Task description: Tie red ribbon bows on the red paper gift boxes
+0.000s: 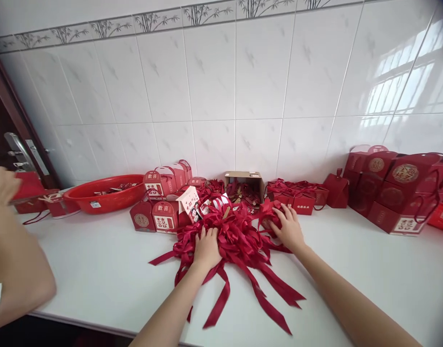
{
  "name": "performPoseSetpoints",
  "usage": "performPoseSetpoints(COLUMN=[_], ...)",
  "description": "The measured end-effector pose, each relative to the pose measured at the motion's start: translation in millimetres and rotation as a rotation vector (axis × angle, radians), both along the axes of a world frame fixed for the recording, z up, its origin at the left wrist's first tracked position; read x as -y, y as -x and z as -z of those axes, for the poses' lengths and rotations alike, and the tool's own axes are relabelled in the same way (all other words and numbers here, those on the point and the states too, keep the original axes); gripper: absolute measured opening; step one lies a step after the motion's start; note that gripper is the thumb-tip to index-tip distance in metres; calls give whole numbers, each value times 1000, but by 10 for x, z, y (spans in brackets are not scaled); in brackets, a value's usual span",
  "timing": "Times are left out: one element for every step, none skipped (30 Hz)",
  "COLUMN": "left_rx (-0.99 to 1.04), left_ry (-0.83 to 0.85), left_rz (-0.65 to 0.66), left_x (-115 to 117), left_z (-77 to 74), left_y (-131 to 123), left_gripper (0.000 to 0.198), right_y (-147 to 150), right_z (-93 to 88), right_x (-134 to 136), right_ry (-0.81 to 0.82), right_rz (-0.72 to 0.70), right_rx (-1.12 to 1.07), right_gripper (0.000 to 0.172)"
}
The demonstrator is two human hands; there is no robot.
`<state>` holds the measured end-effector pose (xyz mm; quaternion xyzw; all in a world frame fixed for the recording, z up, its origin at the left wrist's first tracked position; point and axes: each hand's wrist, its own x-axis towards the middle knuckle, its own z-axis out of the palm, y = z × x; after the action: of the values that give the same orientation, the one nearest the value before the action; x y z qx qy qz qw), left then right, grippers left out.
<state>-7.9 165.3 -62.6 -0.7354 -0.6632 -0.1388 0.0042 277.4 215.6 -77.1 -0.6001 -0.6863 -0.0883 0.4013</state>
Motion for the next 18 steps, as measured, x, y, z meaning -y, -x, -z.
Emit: performPoseSetpoints(left_rx=[-1,-1,-1,0,1,2,4,5,7,7,5,4,6,14,31,66,115,170], left_ry=[-8,-11,-12,-11,-9,-6,-2,3,10,17,28,39,50,57,59,58,55,52], left_rz=[3,11,25,43,63,83,103,123,144,169,198,238,290,350,411,463,497,508], left_x=[1,6,14,25,37,52,68,89,115,146,182,222,261,296,322,333,325,297], left_z=[-2,-5,-8,-11,-13,-15,-17,-18,-17,-14,-8,1,14,28,42,54,64,68], left_y=[-14,-25,-32,-41,-55,-80,-120,-178,-256,-352,-462,-583,-707,-828,-941,-1040,-1123,-1188], left_gripper=[67,67,67,68,69,69,69,69,69,69,69,70,70,70,70,68,65,61], right_y=[-148,-317,-502,-694,-885,-1063,-1218,-1340,-1420,-1454,-1439,-1380,-1280,-1150,-999,-838,-675,-521], right_z=[11,22,36,51,65,76,83,82,73,55,30,-1,-33,-66,-95,-121,-141,-155], right_x=[23,51,83,116,150,182,212,241,268,295,324,354,388,424,461,500,536,569], right_ry=[0,-1,-8,-20,-28,-28,-13,8,21,18,-7,-44,-81,-102,-76,-15,82,187], right_rz=[27,63,111,171,233,291,333,364,394,425,459,485,488,454,357,211,30,-142], right_rx=[10,16,16,11,5,-1,-2,1,8,18,24,24,19,5,-8,-22,-17,-1], right_gripper=[46,46,46,46,47,48,49,49,50,51,54,57,61,63,64,63,59,57])
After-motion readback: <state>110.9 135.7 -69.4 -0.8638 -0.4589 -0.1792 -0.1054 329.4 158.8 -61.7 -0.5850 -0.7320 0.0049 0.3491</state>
